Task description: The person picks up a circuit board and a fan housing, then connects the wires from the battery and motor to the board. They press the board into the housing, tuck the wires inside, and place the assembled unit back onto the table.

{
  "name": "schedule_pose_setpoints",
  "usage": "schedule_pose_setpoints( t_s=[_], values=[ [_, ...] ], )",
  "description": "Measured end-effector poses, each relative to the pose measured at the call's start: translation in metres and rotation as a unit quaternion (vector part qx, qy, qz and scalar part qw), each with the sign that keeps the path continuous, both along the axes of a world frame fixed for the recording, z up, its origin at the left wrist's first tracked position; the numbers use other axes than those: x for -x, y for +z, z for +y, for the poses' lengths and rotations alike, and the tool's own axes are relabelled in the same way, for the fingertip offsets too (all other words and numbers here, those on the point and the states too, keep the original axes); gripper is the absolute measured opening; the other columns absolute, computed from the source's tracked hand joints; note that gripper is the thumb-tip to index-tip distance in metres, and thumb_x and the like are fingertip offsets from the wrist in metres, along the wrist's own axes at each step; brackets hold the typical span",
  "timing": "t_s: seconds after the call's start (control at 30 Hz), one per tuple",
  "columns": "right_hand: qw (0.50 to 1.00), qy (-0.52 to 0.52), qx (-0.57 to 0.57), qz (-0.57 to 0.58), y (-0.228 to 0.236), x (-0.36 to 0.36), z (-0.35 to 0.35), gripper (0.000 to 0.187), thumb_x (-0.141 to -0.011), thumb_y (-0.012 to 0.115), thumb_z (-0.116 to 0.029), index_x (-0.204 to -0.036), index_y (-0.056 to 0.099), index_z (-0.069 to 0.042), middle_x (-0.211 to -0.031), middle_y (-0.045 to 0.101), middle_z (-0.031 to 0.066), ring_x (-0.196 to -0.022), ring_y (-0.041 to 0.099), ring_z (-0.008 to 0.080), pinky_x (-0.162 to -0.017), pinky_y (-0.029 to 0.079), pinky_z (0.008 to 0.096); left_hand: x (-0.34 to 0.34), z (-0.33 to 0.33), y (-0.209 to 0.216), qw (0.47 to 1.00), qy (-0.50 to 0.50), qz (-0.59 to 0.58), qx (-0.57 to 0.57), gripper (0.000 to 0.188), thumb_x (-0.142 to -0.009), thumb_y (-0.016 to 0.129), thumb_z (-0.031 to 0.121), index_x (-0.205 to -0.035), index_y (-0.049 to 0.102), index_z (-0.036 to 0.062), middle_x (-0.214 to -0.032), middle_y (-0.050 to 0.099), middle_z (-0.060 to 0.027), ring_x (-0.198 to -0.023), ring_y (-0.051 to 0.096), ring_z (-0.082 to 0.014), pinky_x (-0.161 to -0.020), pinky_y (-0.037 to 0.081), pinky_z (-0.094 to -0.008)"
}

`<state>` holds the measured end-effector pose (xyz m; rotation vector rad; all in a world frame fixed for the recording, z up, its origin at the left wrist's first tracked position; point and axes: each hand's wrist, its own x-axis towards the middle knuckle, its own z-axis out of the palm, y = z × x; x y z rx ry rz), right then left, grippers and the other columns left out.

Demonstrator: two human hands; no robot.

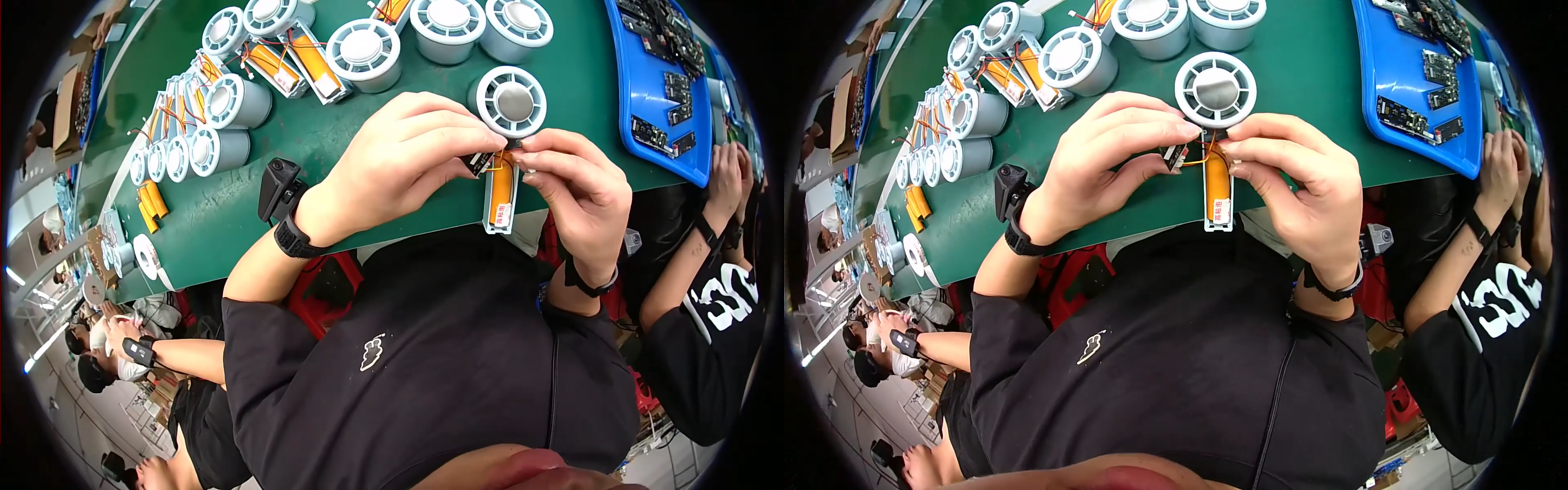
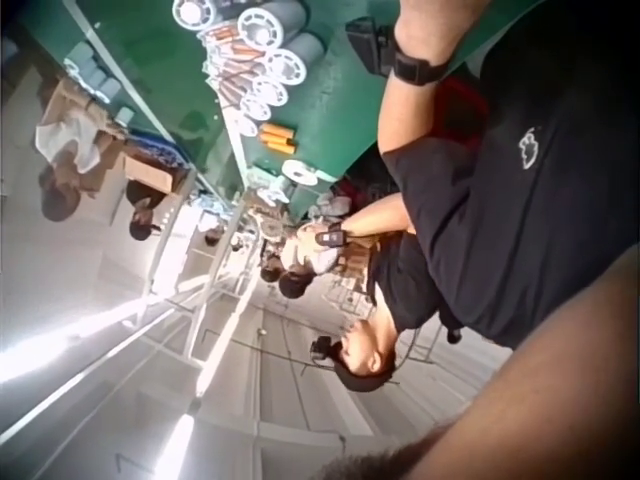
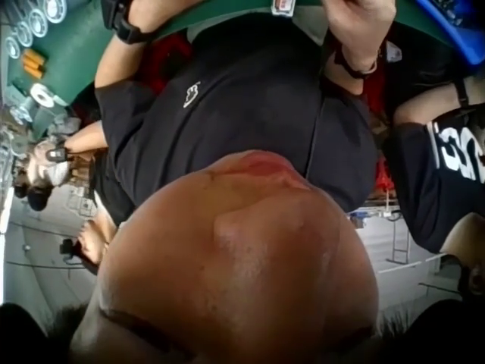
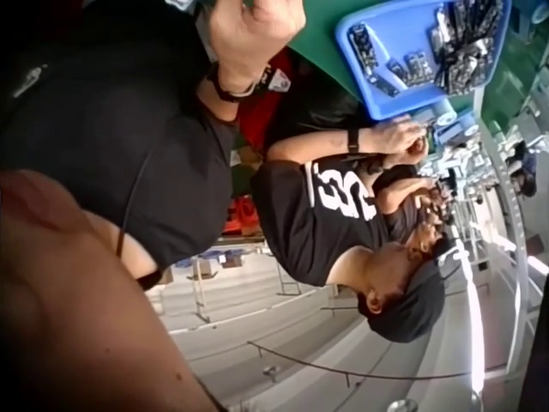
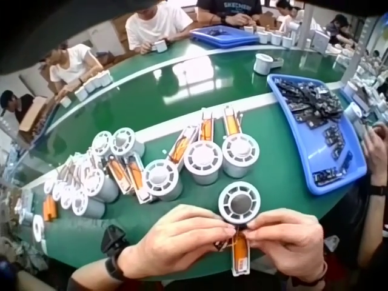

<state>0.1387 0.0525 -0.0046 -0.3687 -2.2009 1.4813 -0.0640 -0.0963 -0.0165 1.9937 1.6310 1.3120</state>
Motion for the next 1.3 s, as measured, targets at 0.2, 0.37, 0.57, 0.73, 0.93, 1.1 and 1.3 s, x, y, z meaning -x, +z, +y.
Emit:
schedule_pose_setpoints(
  t_s=[0.2,0.37,0.57,0.73,0.93,1.1,1.3],
  values=[
    [0.995,-0.035,-0.047,0.084,-0.008,0.013,-0.007,0.021,-0.078,0.078,0.009,-0.097,0.075,0.002,-0.093,0.074,0.013,-0.08,0.073,0.0222,-0.07,0.059,0.0299,-0.005,0.0,0.0,1.0,-0.002,-0.002,-0.012,0.042,-0.077,0.079,0.0,-0.117,0.071,0.0039,-0.11,0.074,-0.0092,-0.105,0.069,-0.0293,-0.091,0.054,-0.0395],
    [0.991,-0.01,-0.106,0.084,-0.012,0.021,-0.007,0.019,-0.081,0.075,0.012,-0.098,0.074,0.004,-0.092,0.074,0.0166,-0.081,0.073,0.0223,-0.071,0.058,0.0289,-0.008,-0.001,0.0,1.0,0.01,-0.015,-0.008,0.041,-0.076,0.08,0.0,-0.115,0.071,0.0036,-0.111,0.073,-0.0102,-0.104,0.069,-0.0295,-0.089,0.055,-0.0386],
    [0.969,-0.012,-0.198,0.147,-0.02,0.031,-0.009,0.021,-0.075,0.076,0.01,-0.095,0.075,0.003,-0.088,0.075,0.0151,-0.072,0.073,0.0259,-0.063,0.058,0.0308,-0.005,-0.002,0.0,0.999,0.028,-0.041,-0.018,0.041,-0.073,0.082,-0.002,-0.112,0.072,0.003,-0.113,0.072,-0.0113,-0.103,0.069,-0.0291,-0.088,0.055,-0.0371],
    [0.961,-0.002,-0.221,0.165,-0.02,0.031,-0.011,0.025,-0.071,0.076,0.009,-0.094,0.075,0.002,-0.089,0.075,0.0142,-0.071,0.073,0.0264,-0.06,0.058,0.031,-0.004,-0.002,-0.002,0.998,0.027,-0.021,-0.047,0.041,-0.071,0.084,-0.002,-0.111,0.074,0.0025,-0.113,0.071,-0.0118,-0.101,0.069,-0.0283,-0.087,0.056,-0.0374],
    [0.947,-0.034,-0.27,0.171,-0.023,0.029,-0.01,0.028,-0.07,0.078,0.008,-0.097,0.077,0.001,-0.091,0.076,0.0139,-0.066,0.072,0.0224,-0.056,0.054,0.0285,-0.004,-0.001,-0.001,0.998,0.031,-0.022,-0.051,0.043,-0.071,0.085,0.0,-0.113,0.075,0.0031,-0.11,0.072,-0.0118,-0.099,0.069,-0.0283,-0.089,0.056,-0.0413],
    [0.944,-0.055,-0.285,0.157,-0.023,0.026,-0.015,0.03,-0.07,0.079,0.008,-0.099,0.078,0.0,-0.093,0.077,0.014,-0.062,0.069,0.0195,-0.052,0.049,0.0271,-0.006,-0.001,0.003,0.998,0.038,-0.006,-0.059,0.043,-0.071,0.085,0.001,-0.113,0.075,0.0035,-0.108,0.072,-0.012,-0.098,0.069,-0.0285,-0.09,0.055,-0.043],
    [0.953,-0.051,-0.229,0.19,-0.031,0.025,-0.016,0.027,-0.072,0.079,0.007,-0.098,0.078,0.0,-0.094,0.077,0.0146,-0.06,0.067,0.019,-0.052,0.048,0.0271,0.0,0.004,0.0,0.998,0.003,0.012,-0.066,0.043,-0.071,0.085,0.003,-0.113,0.077,0.007,-0.106,0.073,-0.009,-0.098,0.071,-0.0253,-0.098,0.054,-0.0472]
  ],
)
